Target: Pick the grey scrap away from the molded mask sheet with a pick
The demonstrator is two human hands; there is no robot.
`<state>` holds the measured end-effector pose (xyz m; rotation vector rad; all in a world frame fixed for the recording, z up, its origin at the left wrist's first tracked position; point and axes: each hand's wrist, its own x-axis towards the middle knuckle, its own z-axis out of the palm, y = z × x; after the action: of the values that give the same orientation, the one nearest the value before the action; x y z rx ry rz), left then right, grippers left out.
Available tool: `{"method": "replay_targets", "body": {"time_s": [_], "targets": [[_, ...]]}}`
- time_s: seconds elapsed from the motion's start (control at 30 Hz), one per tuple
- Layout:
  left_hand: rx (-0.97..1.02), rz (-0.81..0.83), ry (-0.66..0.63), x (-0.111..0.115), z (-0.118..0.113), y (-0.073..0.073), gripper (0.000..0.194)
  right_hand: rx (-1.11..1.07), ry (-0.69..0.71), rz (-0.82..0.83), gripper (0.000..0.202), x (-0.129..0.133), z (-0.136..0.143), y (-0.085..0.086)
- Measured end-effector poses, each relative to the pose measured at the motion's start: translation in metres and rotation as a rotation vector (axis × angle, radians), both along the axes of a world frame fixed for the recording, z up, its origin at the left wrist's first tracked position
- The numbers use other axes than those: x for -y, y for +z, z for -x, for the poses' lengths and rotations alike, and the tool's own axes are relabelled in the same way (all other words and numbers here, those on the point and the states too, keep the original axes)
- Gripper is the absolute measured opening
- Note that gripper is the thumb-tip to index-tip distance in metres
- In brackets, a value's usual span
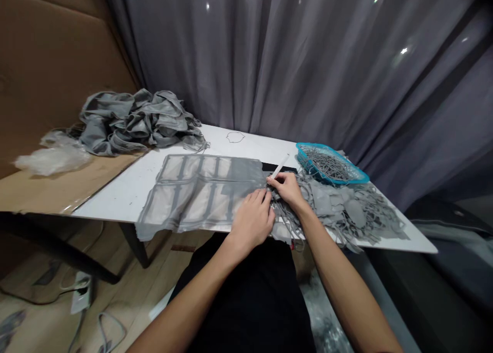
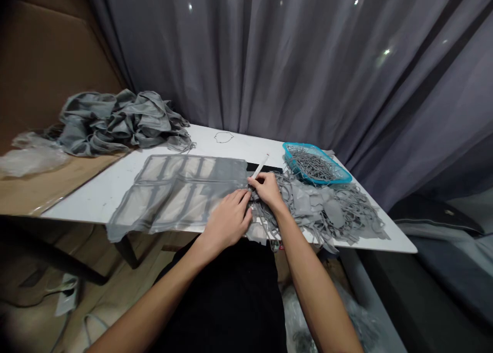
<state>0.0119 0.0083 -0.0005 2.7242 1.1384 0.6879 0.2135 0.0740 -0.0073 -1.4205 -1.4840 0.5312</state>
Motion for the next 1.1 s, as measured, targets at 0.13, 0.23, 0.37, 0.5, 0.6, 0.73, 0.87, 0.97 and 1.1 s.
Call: {"method": "replay_targets", "body": {"time_s": [0.13, 0.23, 0.37, 0.5, 0.6, 0.73, 0.87, 0.97, 1.1], "targets": [[0.021, 0.000, 0.000, -0.0006, -0.0002, -0.0008, 0.047, 0.023, 0.009, -0.015, 0.035, 0.0011, 0.0015, 0.0015], [0.019, 0.000, -0.003, -0.0007, -0.0001, -0.0009, 0.047, 0.048, 0.025, -0.012, 0.034, 0.0017, 0.0019, 0.0027], [-0.004, 0.004, -0.006, -0.0003, 0.0003, -0.0003, 0.049, 0.062, 0.026, -0.002, 0.036, 0.0018, 0.0014, 0.0034], [0.004, 0.014, -0.007, -0.0002, 0.0005, -0.0002, 0.049, 0.072, 0.021, -0.008, 0.036, 0.0023, 0.0024, 0.0038], [-0.002, 0.021, -0.006, -0.0003, 0.0006, -0.0002, 0.049, 0.087, 0.023, -0.010, 0.035, 0.0030, 0.0038, 0.0039], [-0.024, 0.014, -0.009, -0.0004, 0.0008, -0.0003, 0.050, 0.088, 0.033, -0.007, 0.035, 0.0031, 0.0041, 0.0034], [-0.023, -0.005, -0.012, -0.0002, 0.0013, 0.0000, 0.049, 0.070, 0.032, -0.003, 0.036, 0.0028, 0.0037, 0.0031], [-0.032, -0.007, -0.012, 0.0000, 0.0014, 0.0010, 0.049, 0.030, 0.023, -0.013, 0.038, 0.0031, 0.0046, 0.0035], [-0.037, 0.002, -0.018, 0.0000, 0.0012, 0.0021, 0.051, 0.028, 0.047, -0.014, 0.038, 0.0036, 0.0058, 0.0045]]}}
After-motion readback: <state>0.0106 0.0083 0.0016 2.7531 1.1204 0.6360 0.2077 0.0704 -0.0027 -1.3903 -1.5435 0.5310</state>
